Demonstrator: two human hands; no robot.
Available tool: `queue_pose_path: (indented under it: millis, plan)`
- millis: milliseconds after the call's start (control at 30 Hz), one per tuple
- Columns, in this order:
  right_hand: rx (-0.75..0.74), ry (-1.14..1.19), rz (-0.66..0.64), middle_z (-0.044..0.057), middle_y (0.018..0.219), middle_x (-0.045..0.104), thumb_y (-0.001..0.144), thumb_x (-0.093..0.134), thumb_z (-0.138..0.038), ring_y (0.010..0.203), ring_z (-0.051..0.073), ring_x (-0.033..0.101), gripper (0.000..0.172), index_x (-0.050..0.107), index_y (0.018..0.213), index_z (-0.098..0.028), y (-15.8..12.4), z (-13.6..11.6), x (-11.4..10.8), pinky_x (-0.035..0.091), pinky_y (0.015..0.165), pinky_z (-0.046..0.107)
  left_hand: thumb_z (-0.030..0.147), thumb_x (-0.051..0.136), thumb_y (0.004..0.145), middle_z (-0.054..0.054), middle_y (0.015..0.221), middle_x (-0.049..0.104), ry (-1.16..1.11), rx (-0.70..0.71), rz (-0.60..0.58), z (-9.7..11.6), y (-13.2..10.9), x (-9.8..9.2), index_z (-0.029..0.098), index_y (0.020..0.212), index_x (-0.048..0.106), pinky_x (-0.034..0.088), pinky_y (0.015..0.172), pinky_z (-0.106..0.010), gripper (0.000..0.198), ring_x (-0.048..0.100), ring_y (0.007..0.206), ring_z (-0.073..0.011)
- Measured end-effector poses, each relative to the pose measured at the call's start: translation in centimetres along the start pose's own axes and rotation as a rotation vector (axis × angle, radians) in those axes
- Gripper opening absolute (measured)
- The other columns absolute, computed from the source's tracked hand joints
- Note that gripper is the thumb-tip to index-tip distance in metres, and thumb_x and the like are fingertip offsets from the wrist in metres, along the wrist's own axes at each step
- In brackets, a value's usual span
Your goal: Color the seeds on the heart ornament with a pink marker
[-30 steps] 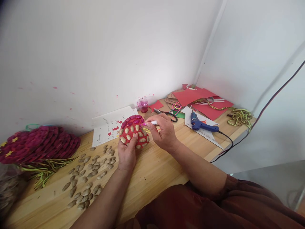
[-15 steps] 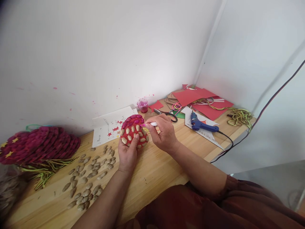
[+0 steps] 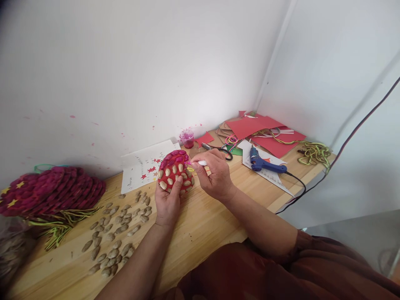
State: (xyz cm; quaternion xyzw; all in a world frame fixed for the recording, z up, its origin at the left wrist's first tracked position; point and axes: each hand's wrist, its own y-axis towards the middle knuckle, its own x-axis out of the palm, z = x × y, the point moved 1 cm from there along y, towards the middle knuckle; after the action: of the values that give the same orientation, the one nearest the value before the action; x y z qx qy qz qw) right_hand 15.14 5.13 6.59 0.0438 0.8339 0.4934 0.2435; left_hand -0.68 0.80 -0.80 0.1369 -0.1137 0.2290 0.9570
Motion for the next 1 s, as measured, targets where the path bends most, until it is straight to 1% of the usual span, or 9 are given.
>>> queue_pose_path:
  millis: [200,333,533,667,767,833,1000]
  plan:
    - [0.031,-0.014,-0.04,0.003,0.087,0.08,0.106,0.058,-0.028,0.086,0.023,0.068,0.015,0.07,0.096,-0.026,0.0,0.0,0.0,0.048,0.083,0.042,0.047,0.09,0.084,-0.014,0.126,0.079,-0.045,-0.032,0.0,-0.1,0.0,0.1,0.022,0.126,0.072,0.053,0.116,-0.047,0.052,0.073,0.128,-0.0301]
    - [0.021,-0.009,-0.029,0.002,0.088,0.08,0.105,0.06,-0.026,0.085,0.022,0.067,0.013,0.07,0.097,-0.025,0.1,-0.3,-0.1,0.047,0.084,0.041,0.05,0.09,0.083,-0.014,0.124,0.08,-0.049,-0.029,-0.001,-0.1,0.1,0.2,0.021,0.124,0.071,0.054,0.115,-0.047,0.054,0.075,0.124,-0.0293]
    - [-0.006,-0.018,-0.064,0.001,0.088,0.08,0.103,0.062,-0.023,0.088,0.021,0.068,0.011,0.069,0.096,-0.025,0.6,-0.7,-0.2,0.045,0.087,0.041,0.051,0.091,0.082,-0.014,0.125,0.08,-0.06,-0.022,-0.009,0.2,0.0,0.3,0.022,0.125,0.07,0.055,0.114,-0.047,0.056,0.076,0.122,-0.0289]
    - [0.019,-0.029,-0.137,0.0,0.088,0.081,0.104,0.063,-0.025,0.085,0.021,0.068,0.011,0.07,0.096,-0.025,1.4,-0.8,-0.5,0.043,0.087,0.041,0.05,0.091,0.082,-0.013,0.125,0.08,-0.062,-0.038,-0.015,0.1,0.0,0.3,0.022,0.126,0.07,0.056,0.112,-0.046,0.056,0.076,0.12,-0.0285]
    - [0.025,-0.031,-0.195,-0.001,0.089,0.081,0.103,0.064,-0.025,0.085,0.02,0.069,0.01,0.07,0.095,-0.025,2.1,-0.7,-0.4,0.042,0.088,0.041,0.049,0.09,0.083,-0.013,0.125,0.08,-0.075,-0.041,-0.023,0.1,0.0,0.3,0.022,0.127,0.071,0.055,0.114,-0.046,0.055,0.074,0.125,-0.0292]
    - [0.003,-0.051,-0.194,-0.001,0.089,0.081,0.103,0.063,-0.025,0.086,0.02,0.069,0.01,0.069,0.095,-0.025,2.3,-0.5,-0.3,0.041,0.088,0.041,0.048,0.09,0.084,-0.013,0.125,0.08,-0.084,-0.04,-0.027,0.0,0.0,0.3,0.022,0.128,0.071,0.054,0.115,-0.047,0.055,0.073,0.127,-0.0294]
    - [-0.022,-0.073,-0.136,0.001,0.085,0.081,0.104,0.06,-0.026,0.082,0.021,0.069,0.013,0.068,0.094,-0.025,2.4,0.1,-0.2,0.041,0.086,0.042,0.048,0.09,0.083,-0.013,0.125,0.08,-0.07,-0.046,-0.013,-0.1,0.0,0.2,0.022,0.125,0.071,0.055,0.114,-0.047,0.053,0.074,0.125,-0.0291]
